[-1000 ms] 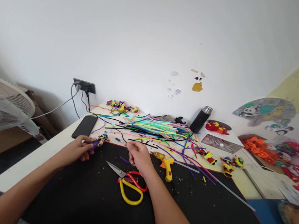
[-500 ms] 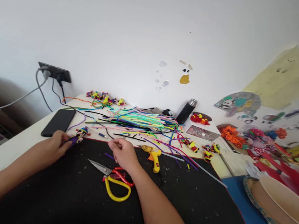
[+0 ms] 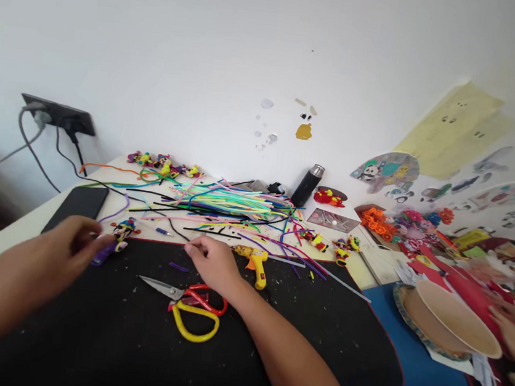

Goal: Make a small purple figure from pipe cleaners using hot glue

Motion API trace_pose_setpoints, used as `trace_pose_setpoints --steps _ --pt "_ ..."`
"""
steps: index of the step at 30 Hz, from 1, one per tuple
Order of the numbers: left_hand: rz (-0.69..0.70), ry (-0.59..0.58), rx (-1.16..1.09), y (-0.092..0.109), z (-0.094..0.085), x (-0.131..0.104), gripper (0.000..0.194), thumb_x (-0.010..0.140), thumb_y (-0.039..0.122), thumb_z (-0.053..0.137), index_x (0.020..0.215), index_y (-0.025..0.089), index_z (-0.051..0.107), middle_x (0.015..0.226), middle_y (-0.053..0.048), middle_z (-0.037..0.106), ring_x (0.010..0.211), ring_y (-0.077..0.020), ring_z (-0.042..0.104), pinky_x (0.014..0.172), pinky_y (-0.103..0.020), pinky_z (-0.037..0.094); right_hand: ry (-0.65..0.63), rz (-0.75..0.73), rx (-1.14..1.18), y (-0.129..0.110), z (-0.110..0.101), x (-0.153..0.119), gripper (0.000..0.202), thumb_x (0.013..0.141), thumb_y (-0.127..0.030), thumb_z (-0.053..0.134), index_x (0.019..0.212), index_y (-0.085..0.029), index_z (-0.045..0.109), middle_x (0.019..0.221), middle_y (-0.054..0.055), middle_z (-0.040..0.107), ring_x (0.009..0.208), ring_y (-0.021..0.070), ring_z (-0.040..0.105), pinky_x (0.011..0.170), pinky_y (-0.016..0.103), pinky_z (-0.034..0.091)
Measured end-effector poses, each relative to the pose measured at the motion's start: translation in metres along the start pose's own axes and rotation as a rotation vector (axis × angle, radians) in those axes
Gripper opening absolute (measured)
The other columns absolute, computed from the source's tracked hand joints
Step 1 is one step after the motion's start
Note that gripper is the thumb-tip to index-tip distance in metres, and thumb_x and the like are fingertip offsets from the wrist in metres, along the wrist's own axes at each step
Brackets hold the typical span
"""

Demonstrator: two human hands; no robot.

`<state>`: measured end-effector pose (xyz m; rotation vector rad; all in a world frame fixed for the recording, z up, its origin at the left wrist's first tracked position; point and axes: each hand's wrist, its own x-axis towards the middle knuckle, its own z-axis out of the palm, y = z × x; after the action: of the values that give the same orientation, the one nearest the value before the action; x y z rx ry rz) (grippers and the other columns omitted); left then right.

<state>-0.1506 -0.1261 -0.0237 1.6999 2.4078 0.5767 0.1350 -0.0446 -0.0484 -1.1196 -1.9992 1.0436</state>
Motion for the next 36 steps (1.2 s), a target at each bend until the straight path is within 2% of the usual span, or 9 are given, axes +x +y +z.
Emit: trace_pose_setpoints --steps 3,7,11,14,20,25,30,33,36 --pt "0.261 -0.123 -0.066 0.052 0.008 -0.002 0.034 0.092 0.051 0.050 0.106 0.026 0.069 0.100 -0.009 0.079 0.087 -0.0333 0.071 0.072 -0.036 0.046 0.028 0.027 -0.047 0.007 -0.018 -0.014 0.016 0.099 -0.032 0.065 0.097 -0.023 0.078 0.082 0.001 0.074 0.071 0.0170 0.061 0.065 0.027 0.038" --pt "0.571 -0.216 -0.113 0.116 0.041 0.012 0.021 0.091 0.031 0.055 0.103 0.025 0.073 0.106 -0.010 0.077 0.101 -0.0314 0.070 0.086 -0.038 0.048 0.044 0.098 -0.150 0.016 -0.039 -0.040 0.018 0.098 -0.033 0.065 0.093 -0.023 0.079 0.073 0.001 0.072 0.064 0.0173 0.059 0.061 0.027 0.035" --pt "0.712 -0.207 0.017 0.158 0.077 0.039 0.024 0.092 0.014 0.056 0.109 0.021 0.071 0.115 -0.013 0.074 0.110 -0.0305 0.068 0.091 -0.038 0.049 0.029 0.083 -0.371 0.018 -0.061 -0.061 0.018 0.099 -0.031 0.063 0.098 -0.024 0.079 0.075 0.002 0.074 0.067 0.0190 0.063 0.062 0.028 0.035" --pt "0.732 -0.207 0.052 0.176 0.099 0.056 0.020 0.093 0.012 0.059 0.107 0.017 0.071 0.110 -0.017 0.071 0.106 -0.0321 0.068 0.089 -0.039 0.049 0.065 0.122 -0.533 0.019 -0.078 -0.068 0.019 0.102 -0.032 0.061 0.104 -0.024 0.078 0.080 0.004 0.077 0.073 0.0212 0.068 0.064 0.030 0.036" --pt "0.747 -0.231 0.101 0.184 0.124 0.072 0.014 0.092 0.011 0.060 0.096 0.015 0.073 0.103 -0.017 0.070 0.099 -0.0309 0.068 0.082 -0.037 0.048 0.095 0.279 -0.729 0.030 -0.100 -0.070 0.028 0.102 -0.044 0.063 0.116 -0.022 0.073 0.087 0.006 0.079 0.080 0.0245 0.072 0.065 0.030 0.036" --pt "0.749 -0.217 0.103 0.181 0.128 0.074 0.022 0.093 0.009 0.052 0.092 0.014 0.073 0.098 -0.016 0.069 0.095 -0.0280 0.067 0.082 -0.036 0.048 0.080 0.342 -0.780 0.036 -0.099 -0.073 0.038 0.098 -0.052 0.066 0.122 -0.023 0.065 0.091 0.007 0.079 0.082 0.0273 0.074 0.064 0.031 0.034" --pt "0.784 -0.178 0.061 0.180 0.112 0.073 0.024 0.094 0.012 0.048 0.088 0.015 0.072 0.099 -0.018 0.069 0.098 -0.0315 0.064 0.087 -0.041 0.048 0.078 0.364 -0.779 0.040 -0.097 -0.075 0.035 0.098 -0.047 0.066 0.123 -0.023 0.060 0.090 0.008 0.078 0.078 0.0266 0.072 0.061 0.030 0.028" --pt "0.800 -0.149 0.015 0.176 0.095 0.066 0.024 0.096 0.017 0.046 0.091 0.018 0.070 0.102 -0.015 0.070 0.103 -0.0312 0.063 0.092 -0.043 0.047 0.105 0.395 -0.659 0.047 -0.097 -0.075 0.026 0.098 -0.041 0.066 0.115 -0.023 0.060 0.080 0.003 0.072 0.070 0.0216 0.066 0.058 0.028 0.024" --pt "0.775 -0.144 -0.080 0.168 0.079 0.053 0.024 0.099 0.023 0.044 0.090 0.020 0.066 0.097 -0.012 0.071 0.096 -0.0309 0.064 0.086 -0.042 0.047 0.153 0.407 -0.542 0.053 -0.096 -0.074 0.016 0.096 -0.034 0.067 0.105 -0.023 0.059 0.073 -0.002 0.066 0.063 0.0173 0.058 0.057 0.027 0.022"
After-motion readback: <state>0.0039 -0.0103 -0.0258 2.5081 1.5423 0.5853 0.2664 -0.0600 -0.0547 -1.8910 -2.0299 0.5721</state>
